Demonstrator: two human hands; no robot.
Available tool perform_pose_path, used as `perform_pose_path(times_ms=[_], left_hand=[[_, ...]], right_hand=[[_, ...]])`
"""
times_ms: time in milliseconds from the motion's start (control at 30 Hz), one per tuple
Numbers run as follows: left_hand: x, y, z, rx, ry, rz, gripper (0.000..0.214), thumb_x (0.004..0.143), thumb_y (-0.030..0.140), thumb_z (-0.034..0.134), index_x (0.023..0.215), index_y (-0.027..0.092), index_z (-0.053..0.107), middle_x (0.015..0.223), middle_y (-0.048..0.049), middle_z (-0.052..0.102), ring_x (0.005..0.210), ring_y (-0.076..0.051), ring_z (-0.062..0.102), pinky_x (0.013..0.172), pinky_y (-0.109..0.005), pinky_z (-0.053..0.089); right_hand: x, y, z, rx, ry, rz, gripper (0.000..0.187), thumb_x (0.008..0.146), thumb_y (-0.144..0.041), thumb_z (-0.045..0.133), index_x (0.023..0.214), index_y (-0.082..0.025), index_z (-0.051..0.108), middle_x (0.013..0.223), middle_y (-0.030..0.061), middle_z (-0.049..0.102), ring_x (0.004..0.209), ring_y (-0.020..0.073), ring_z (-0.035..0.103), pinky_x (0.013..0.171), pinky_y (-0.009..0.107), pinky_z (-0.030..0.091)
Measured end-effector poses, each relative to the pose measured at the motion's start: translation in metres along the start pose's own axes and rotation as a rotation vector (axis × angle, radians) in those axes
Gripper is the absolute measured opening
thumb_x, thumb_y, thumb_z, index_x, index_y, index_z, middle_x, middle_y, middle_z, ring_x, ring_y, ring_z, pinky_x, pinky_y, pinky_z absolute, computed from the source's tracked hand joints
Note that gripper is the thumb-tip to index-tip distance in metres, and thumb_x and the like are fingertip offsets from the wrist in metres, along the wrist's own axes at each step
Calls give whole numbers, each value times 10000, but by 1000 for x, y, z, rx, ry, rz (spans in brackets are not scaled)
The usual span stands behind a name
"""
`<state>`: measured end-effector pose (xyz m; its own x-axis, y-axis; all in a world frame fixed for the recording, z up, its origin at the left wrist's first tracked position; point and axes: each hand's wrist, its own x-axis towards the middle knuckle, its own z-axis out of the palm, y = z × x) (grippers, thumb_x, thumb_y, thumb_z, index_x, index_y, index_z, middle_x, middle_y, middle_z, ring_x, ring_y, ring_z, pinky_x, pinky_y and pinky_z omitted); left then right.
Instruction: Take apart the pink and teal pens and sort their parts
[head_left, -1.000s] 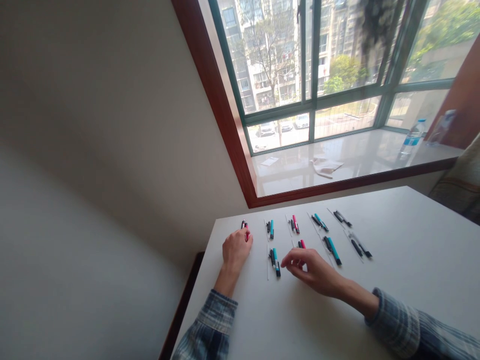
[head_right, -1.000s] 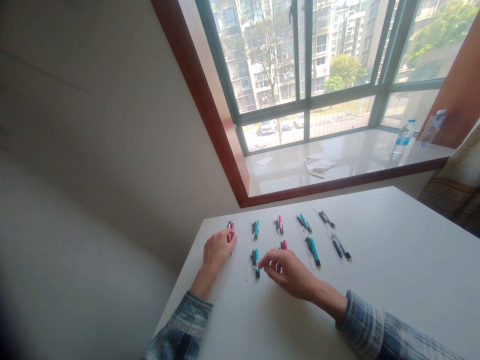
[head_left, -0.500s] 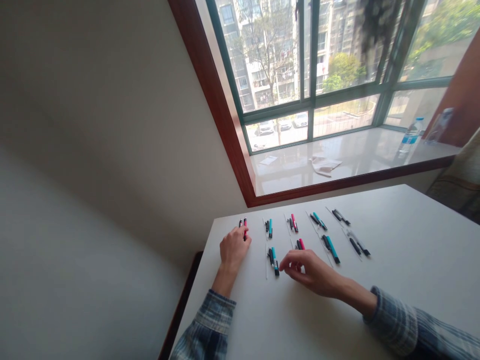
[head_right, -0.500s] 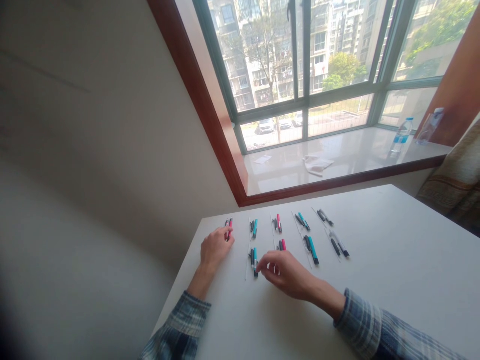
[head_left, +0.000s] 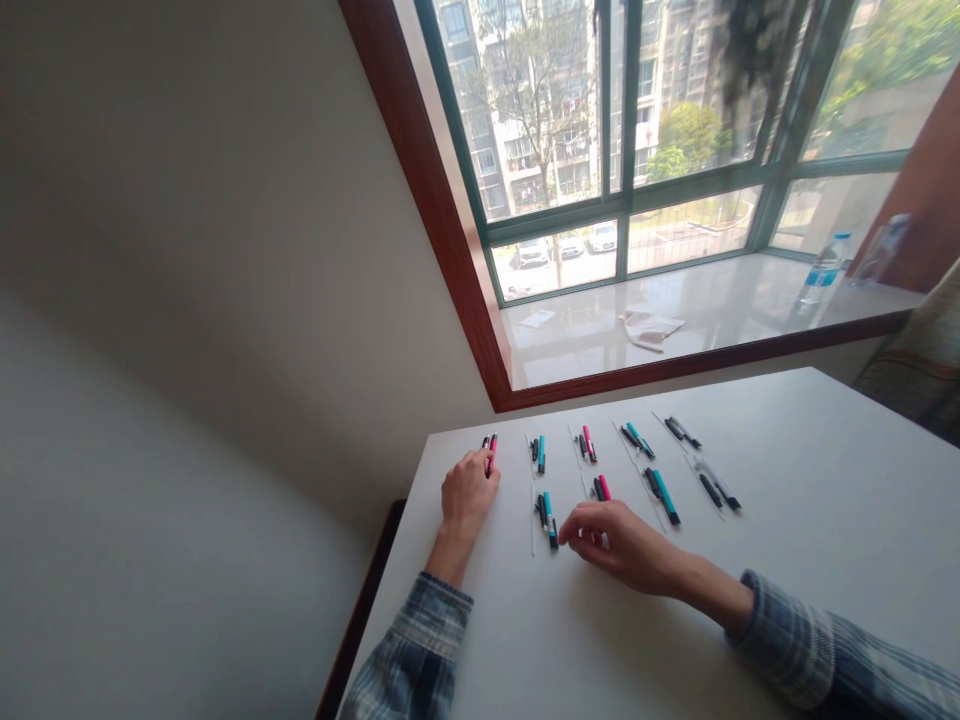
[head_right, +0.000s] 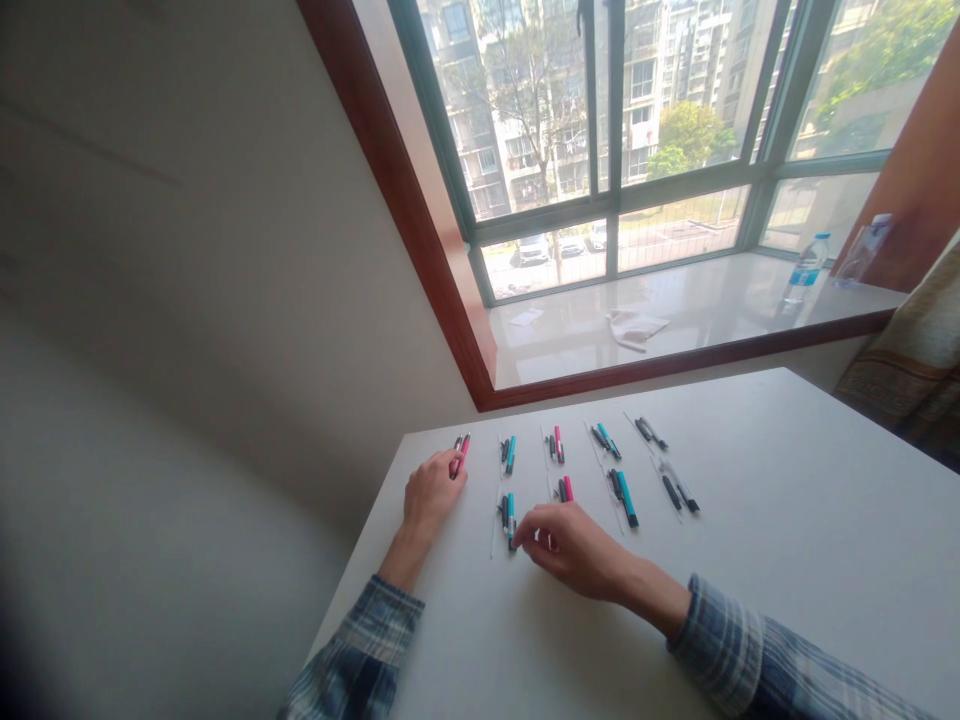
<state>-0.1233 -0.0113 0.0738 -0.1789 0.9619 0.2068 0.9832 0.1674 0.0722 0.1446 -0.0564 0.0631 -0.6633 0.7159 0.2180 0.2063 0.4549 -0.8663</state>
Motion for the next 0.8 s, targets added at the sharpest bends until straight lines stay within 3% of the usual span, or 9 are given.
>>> perform_pose_path(times_ms=[300, 467, 800], left_hand=[[1, -3, 3, -31, 57, -12, 372, 961, 343, 561, 1315, 244, 618, 1173, -94, 668, 1009, -247, 666, 847, -316, 495], [3, -5, 7, -79, 41, -20, 366, 1007, 344, 489, 1341, 238, 596, 1209, -97, 668, 991, -235, 682, 843, -311, 498], [6, -10, 14, -111, 46, -8, 341, 988, 265, 502, 1307, 251, 621, 1191, -86, 668, 1010, -225, 684, 881, -300, 507]], right_hand=[[0, -2, -2, -15, -5, -3, 217, 931, -168, 578, 979, -206, 786, 868, 52, 751, 704, 161, 639, 669, 264, 503], [-1, -1, -2, -10, -19, -7, 220, 938, -166, 574, 994, -208, 782, 886, 55, 752, 721, 166, 649, 678, 268, 508], [-1, 3, -1, -23, -24, -9, 220, 937, -162, 574, 995, -211, 781, 870, 48, 744, 712, 163, 638, 669, 264, 497]])
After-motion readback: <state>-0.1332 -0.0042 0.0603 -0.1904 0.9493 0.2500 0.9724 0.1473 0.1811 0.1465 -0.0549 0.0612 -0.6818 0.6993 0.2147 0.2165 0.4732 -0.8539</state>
